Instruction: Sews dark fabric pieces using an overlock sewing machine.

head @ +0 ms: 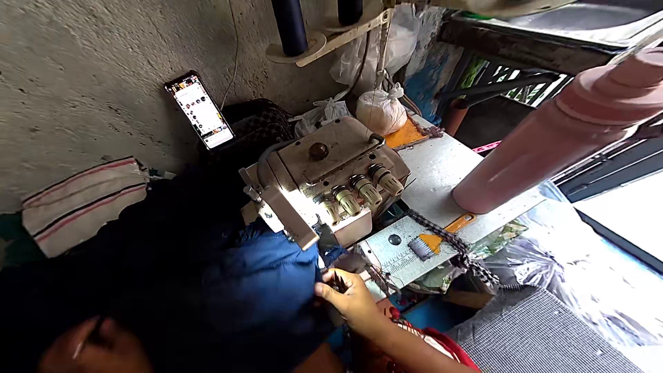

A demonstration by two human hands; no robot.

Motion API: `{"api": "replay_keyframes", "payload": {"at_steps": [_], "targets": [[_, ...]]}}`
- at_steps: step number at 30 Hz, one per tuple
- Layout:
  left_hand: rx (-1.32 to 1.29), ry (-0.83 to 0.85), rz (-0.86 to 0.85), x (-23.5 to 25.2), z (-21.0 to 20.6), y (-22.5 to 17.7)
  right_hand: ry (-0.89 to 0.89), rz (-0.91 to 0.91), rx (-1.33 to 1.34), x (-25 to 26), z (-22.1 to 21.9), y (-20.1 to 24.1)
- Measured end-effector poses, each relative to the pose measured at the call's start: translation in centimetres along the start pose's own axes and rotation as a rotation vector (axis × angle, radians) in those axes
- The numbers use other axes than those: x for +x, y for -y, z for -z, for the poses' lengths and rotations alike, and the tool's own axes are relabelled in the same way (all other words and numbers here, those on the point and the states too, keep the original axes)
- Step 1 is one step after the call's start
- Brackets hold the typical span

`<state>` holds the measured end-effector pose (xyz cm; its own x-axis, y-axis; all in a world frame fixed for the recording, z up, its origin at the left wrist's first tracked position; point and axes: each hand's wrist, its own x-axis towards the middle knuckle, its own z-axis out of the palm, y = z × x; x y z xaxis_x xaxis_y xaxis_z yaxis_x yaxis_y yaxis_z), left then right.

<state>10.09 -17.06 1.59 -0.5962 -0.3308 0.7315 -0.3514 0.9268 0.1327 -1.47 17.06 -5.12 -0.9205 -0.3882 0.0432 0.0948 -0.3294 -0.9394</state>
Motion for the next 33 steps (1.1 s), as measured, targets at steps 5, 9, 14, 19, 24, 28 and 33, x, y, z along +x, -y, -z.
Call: {"api": "replay_keyframes", "payload": {"at_steps": [5,9,14,19,24,28,33], "targets": [[-0.284,-0.14,0.134,3.6,-5.2,-2.4,-0.168,0.109,-0.042,-1.1,-1.1,-1.1],[-0.454,-0.354,-0.151,-2.6,-2.8,-9.0,-0.184,0.201,-0.05,-1.8,-0.3,-1.1],[-0.389,-0.225,-0.345,-6.4,-1.8,-14.8,-0.172,0.311,-0.342,-1.1,0.1,-0.6],[-0.52,0.085,-0.503,-2.3,-1.5,-18.0,-0.057,0.263,-0.4,-2.0,-0.4,-0.8],[-0.267,0.394,-0.397,-1.1,-0.2,-20.3,0.115,0.3,-0.48,-5.9,-0.9,0.7],[-0.16,0.589,-0.307,-2.6,2.6,-21.8,0.268,0.278,-0.452,-8.5,-2.2,1.3],[-0.247,0.664,-0.159,-4.7,2.5,-20.2,0.143,0.284,-0.339,-7.2,-1.2,-0.1]]}}
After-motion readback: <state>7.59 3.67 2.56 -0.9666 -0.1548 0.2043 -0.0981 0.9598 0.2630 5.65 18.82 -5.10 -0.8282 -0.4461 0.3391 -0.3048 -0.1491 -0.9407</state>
